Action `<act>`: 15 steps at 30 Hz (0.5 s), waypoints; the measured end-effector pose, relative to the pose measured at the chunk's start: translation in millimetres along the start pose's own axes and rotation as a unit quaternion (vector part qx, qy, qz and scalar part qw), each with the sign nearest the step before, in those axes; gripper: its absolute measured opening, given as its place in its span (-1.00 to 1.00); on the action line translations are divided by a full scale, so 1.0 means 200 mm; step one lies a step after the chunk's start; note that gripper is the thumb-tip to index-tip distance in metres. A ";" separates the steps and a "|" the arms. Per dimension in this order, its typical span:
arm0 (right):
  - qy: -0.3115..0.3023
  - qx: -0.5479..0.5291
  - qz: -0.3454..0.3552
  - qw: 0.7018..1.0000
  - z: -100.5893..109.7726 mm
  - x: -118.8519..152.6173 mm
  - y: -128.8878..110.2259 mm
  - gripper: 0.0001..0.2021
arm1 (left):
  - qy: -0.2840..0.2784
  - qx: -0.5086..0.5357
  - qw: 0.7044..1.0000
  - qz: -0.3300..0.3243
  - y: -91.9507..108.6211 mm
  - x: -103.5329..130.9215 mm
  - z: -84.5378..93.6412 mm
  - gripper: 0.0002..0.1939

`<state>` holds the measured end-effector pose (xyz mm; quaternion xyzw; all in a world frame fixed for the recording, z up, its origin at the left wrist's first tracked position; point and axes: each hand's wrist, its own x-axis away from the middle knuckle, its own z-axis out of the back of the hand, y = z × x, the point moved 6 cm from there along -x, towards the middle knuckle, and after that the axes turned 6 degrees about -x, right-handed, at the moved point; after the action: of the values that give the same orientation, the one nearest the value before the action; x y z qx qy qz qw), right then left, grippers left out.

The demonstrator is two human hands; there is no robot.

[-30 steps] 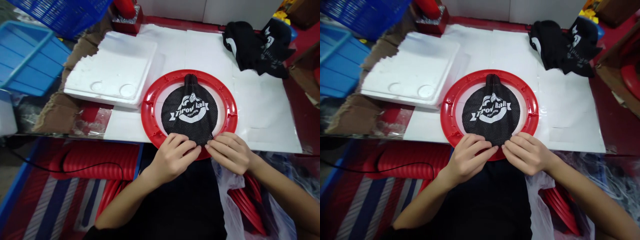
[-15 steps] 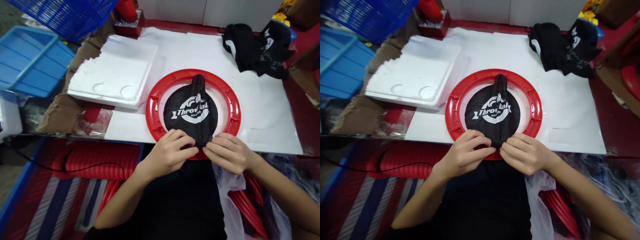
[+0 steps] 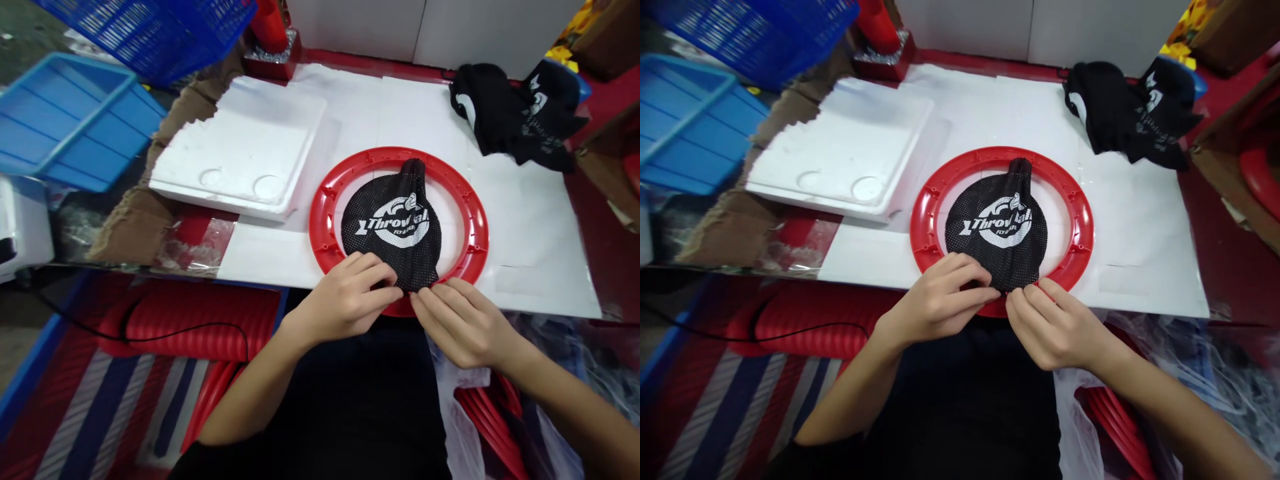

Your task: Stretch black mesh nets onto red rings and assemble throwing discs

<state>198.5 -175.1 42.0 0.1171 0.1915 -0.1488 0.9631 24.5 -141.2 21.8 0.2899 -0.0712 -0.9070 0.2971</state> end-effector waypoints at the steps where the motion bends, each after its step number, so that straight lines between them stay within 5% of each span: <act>1: 0.009 -0.003 -0.004 1.000 0.00 0.01 0.00 -0.77 | 0.005 0.002 1.000 -0.002 0.00 0.01 0.00 -0.80; 9: 0.037 -0.065 0.001 0.997 -0.02 0.05 0.03 -0.81 | 0.013 0.038 0.999 -0.012 -0.02 0.02 0.01 -0.80; 15: 0.031 -0.263 -0.087 0.960 -0.02 0.05 0.17 -0.68 | -0.005 0.079 0.995 0.055 -0.02 -0.01 0.04 -0.89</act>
<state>217.8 -144.2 39.8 -0.1525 0.2628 -0.1730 0.9369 19.9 -136.5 28.3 0.3036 -0.1594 -0.8824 0.3222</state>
